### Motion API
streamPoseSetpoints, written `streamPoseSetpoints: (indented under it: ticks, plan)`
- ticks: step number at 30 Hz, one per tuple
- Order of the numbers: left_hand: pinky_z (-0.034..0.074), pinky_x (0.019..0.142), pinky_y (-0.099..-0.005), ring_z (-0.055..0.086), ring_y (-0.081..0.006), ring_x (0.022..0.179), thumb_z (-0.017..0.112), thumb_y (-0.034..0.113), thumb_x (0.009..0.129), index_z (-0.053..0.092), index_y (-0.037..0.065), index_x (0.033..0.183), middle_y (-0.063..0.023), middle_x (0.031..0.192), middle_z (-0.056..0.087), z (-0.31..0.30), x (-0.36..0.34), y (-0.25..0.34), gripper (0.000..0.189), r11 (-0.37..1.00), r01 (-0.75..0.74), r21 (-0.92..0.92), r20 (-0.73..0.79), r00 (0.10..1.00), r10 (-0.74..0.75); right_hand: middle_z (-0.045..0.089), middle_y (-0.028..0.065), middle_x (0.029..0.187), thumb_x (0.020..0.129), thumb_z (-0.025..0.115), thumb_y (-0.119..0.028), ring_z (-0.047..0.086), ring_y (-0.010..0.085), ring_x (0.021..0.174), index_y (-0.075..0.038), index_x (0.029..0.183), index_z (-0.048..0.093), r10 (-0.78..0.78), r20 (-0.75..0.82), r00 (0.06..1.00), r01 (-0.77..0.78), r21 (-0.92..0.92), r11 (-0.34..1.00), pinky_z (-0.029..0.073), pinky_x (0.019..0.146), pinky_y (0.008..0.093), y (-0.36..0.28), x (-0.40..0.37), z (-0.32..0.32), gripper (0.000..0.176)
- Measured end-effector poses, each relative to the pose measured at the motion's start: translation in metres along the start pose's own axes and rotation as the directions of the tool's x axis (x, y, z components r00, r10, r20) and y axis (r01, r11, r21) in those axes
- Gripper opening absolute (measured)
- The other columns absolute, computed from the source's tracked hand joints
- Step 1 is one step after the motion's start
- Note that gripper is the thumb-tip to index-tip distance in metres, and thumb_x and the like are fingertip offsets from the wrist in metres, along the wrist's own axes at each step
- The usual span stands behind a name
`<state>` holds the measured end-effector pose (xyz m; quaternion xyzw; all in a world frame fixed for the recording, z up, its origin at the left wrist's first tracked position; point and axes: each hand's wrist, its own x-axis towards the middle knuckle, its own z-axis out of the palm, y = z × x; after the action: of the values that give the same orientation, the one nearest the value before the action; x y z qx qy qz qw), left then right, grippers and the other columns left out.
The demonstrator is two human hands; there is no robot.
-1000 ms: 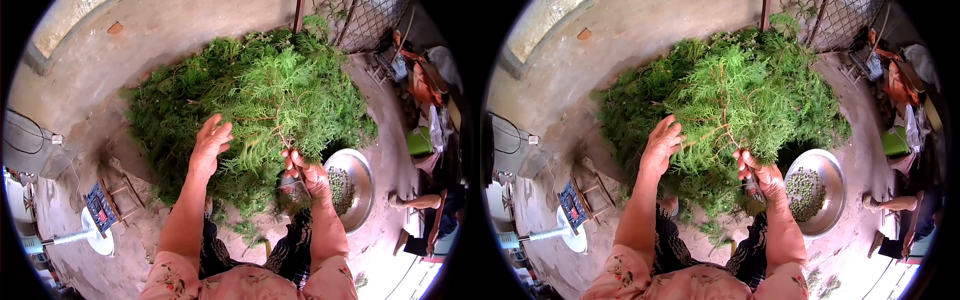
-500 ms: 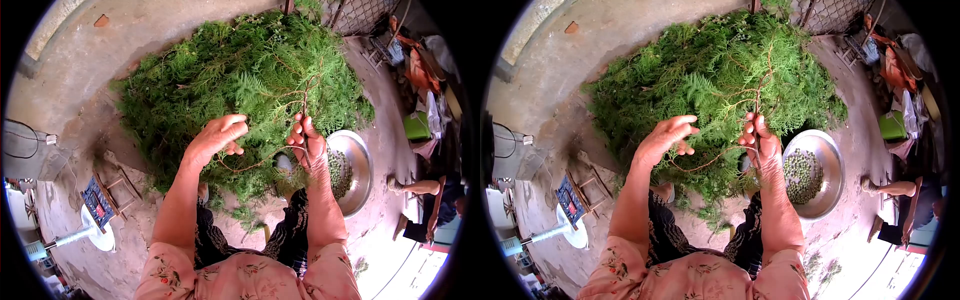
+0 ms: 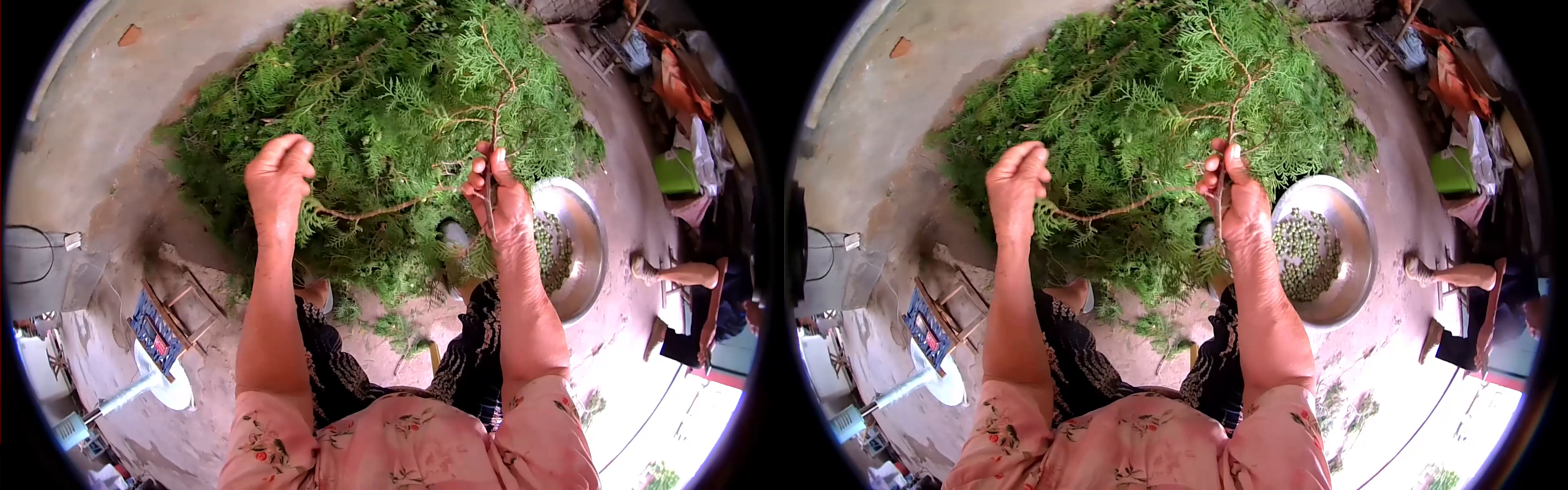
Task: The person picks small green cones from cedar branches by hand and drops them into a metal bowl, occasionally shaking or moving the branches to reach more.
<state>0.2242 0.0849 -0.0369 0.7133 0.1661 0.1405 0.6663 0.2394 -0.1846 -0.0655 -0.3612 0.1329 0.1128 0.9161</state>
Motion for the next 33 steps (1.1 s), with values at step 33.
streamPoseSetpoints:
  ticks: [33]
  plan:
    - [0.045, 0.082, -0.0349, 0.049, -0.0228, 0.106, 0.061, 0.024, 0.081, 0.053, 0.007, 0.093, -0.0091, 0.101, 0.055, 0.075, -0.061, -0.039, 0.023, 0.654, 0.580, -0.486, 0.300, 0.814, -0.498, 0.053, 0.0047, 0.076, 0.089, 0.049, -0.026, 0.042, 0.0130, 0.054, -0.005, 0.105, 0.052, -0.083, 0.164, 0.983, 0.011, 0.398, 0.917, 0.032, 0.039, 0.0229, 0.011, -0.004, 0.016, 0.027]
